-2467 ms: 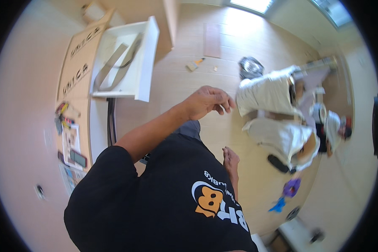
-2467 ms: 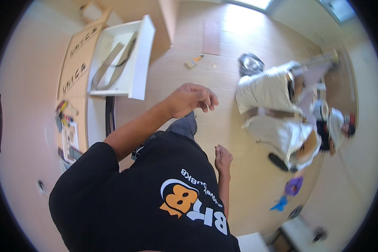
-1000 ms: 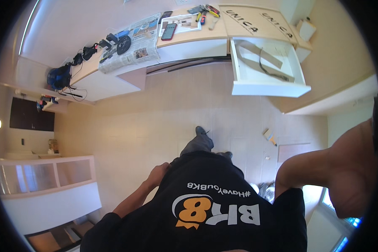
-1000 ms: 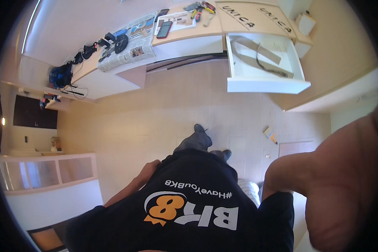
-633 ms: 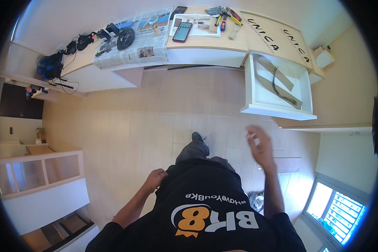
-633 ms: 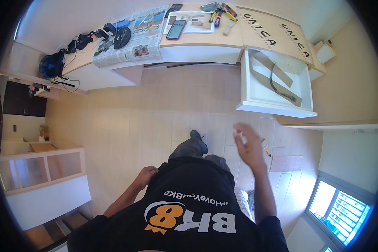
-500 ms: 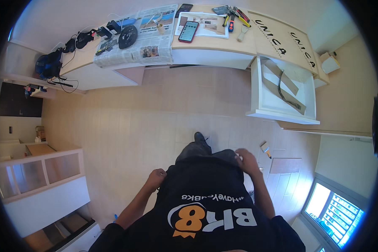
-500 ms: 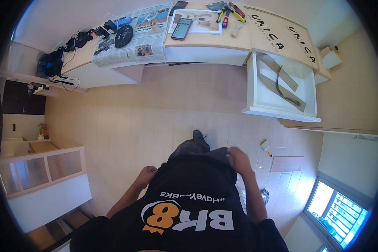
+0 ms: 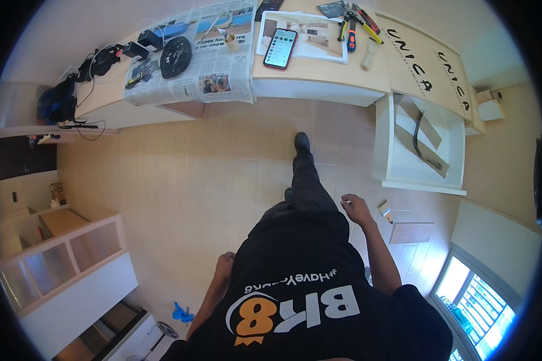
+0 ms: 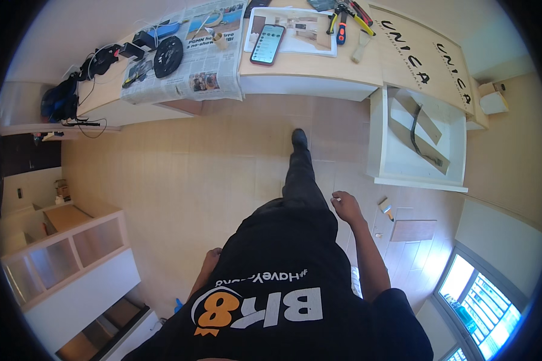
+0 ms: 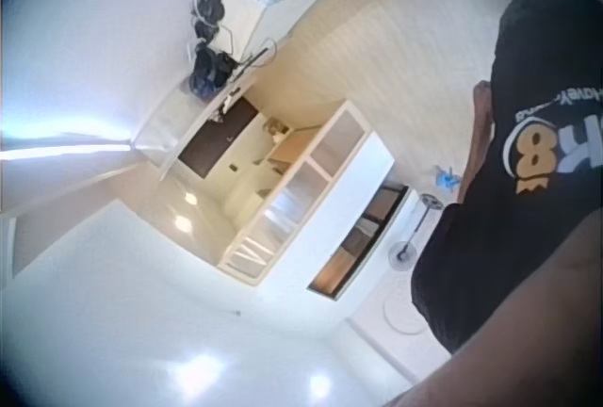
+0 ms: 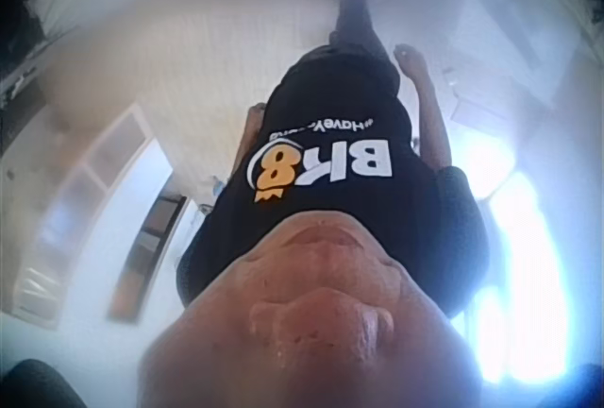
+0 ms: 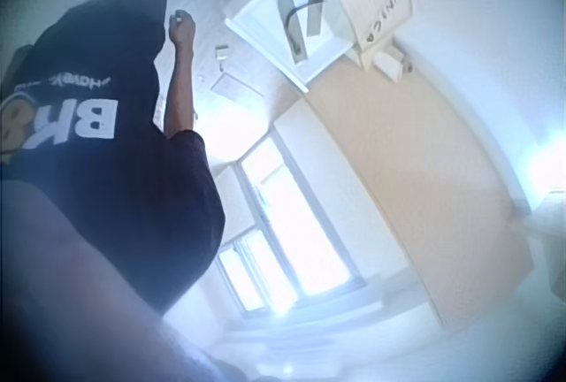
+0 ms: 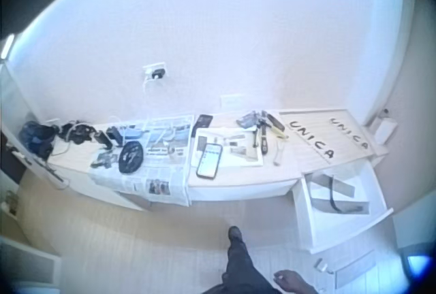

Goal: The person trims excess laminate from the edge of a white cabinet door using a utility knife and a metal straightedge. They then scrape and smooth the cut edge with a metal scraper and sand the edge with sandpaper.

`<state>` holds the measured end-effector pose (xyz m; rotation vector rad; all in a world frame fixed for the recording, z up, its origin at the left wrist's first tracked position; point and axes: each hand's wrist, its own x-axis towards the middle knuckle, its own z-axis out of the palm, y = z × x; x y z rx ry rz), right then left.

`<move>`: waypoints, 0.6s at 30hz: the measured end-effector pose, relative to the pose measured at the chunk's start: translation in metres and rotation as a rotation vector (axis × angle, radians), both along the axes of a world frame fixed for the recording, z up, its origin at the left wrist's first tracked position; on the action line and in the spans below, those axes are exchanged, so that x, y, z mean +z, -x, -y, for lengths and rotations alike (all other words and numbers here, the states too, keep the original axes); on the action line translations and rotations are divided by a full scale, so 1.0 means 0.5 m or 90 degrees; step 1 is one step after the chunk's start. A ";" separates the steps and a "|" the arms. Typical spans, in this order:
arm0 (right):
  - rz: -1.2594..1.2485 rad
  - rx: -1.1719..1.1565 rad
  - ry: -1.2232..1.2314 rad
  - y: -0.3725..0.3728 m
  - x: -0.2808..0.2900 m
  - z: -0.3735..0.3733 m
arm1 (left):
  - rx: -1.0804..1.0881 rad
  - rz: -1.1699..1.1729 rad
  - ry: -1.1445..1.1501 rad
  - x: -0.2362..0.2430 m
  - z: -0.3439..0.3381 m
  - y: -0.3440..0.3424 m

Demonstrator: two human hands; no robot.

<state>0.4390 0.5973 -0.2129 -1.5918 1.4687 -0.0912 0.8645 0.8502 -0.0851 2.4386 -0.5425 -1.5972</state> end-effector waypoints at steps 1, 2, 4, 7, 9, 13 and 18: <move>0.005 -0.005 -0.016 -0.010 -0.011 0.023 | 0.033 -0.012 -0.016 -0.008 0.010 -0.006; 0.003 0.028 -0.022 -0.019 -0.023 0.050 | 0.065 -0.028 -0.015 -0.020 0.021 -0.012; 0.001 0.078 -0.049 -0.043 -0.057 0.105 | 0.109 -0.047 -0.012 -0.052 0.042 -0.026; 0.003 0.128 -0.048 -0.074 -0.108 0.197 | 0.126 -0.043 -0.015 -0.109 0.079 -0.049; 0.034 0.195 -0.008 -0.090 -0.134 0.271 | 0.113 -0.018 -0.013 -0.136 0.103 -0.062; 0.027 0.104 -0.128 -0.114 -0.143 0.399 | 0.139 -0.003 -0.007 -0.141 0.157 -0.072; 0.039 0.033 -0.097 -0.127 -0.148 0.504 | 0.196 0.032 0.076 -0.073 0.241 -0.059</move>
